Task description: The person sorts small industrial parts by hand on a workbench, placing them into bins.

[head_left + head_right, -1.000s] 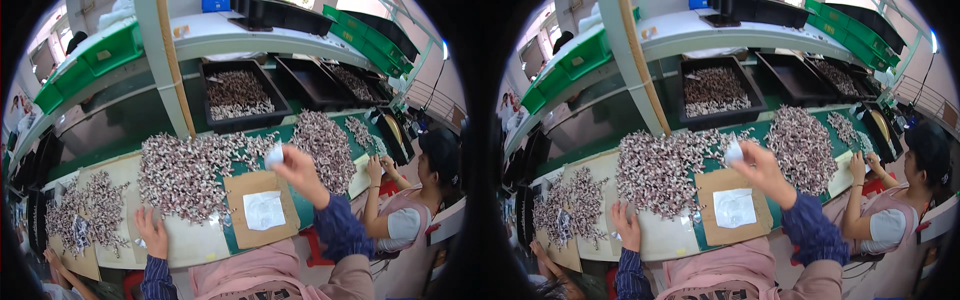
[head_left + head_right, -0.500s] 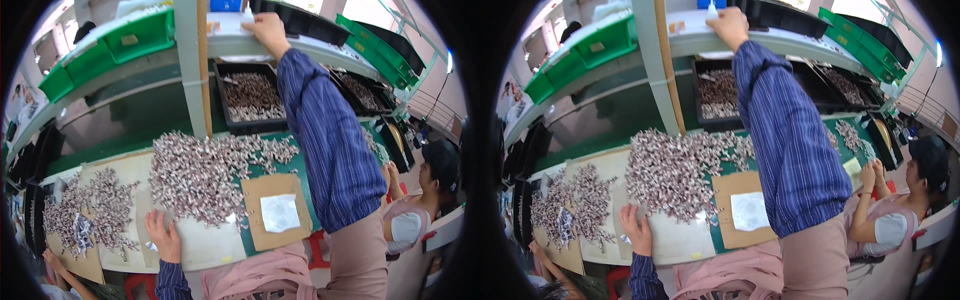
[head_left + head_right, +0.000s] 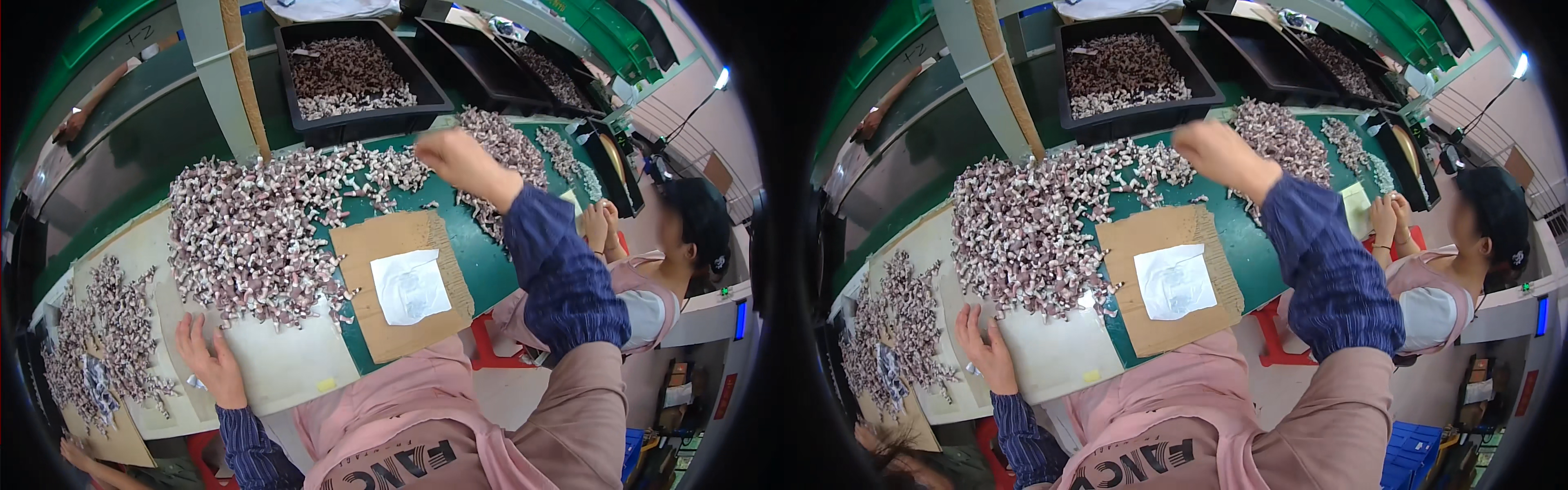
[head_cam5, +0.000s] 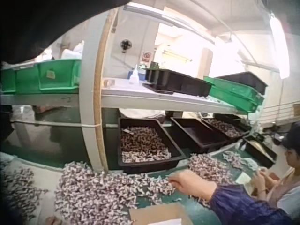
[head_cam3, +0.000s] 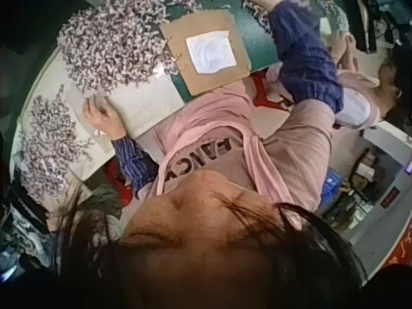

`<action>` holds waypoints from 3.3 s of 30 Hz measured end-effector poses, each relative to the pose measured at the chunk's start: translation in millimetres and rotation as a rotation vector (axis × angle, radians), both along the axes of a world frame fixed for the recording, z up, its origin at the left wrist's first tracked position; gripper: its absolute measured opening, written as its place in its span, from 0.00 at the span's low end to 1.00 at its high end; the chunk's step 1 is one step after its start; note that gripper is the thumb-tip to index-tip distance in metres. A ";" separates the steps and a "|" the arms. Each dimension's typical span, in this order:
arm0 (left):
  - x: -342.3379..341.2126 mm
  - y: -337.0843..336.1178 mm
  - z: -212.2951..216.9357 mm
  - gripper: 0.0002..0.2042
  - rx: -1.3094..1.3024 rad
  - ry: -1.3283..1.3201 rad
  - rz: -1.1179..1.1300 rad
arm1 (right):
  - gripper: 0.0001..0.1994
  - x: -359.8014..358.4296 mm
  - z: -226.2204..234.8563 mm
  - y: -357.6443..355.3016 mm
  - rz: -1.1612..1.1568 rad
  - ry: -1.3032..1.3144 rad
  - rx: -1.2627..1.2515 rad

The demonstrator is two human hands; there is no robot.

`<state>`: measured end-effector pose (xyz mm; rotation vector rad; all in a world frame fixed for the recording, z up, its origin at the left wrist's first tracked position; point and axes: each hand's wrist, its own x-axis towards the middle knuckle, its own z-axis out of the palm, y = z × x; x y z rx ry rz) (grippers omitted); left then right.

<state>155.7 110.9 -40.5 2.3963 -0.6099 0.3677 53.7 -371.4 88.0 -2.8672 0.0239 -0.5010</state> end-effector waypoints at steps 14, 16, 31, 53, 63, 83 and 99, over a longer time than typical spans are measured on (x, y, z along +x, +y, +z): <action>-79.8 -68.8 32.9 0.14 -0.080 0.042 -0.258 | 0.15 -62.5 -101.8 -22.2 -0.086 0.126 0.234; -95.7 -87.5 36.5 0.13 -0.068 0.152 -0.320 | 0.14 -62.8 -102.5 -22.6 -0.093 0.031 0.230; -94.9 -114.7 13.7 0.08 -0.090 0.284 -0.379 | 0.06 -156.0 -119.5 35.6 -0.473 -0.316 1.590; -107.3 -82.3 37.5 0.07 -0.909 1.303 -0.425 | 0.11 -189.8 -84.0 94.0 -0.567 -0.211 1.705; -152.2 -123.9 41.1 0.09 -0.833 1.550 -0.776 | 0.09 -193.0 -67.6 220.7 -0.267 -0.014 1.446; -141.9 -103.4 41.6 0.12 -0.743 1.603 -0.540 | 0.10 -163.8 -90.7 165.2 -0.324 -0.140 0.225; -137.5 -109.9 40.3 0.12 -0.719 1.533 -0.503 | 0.10 -163.8 -94.5 166.3 -0.315 -0.144 0.209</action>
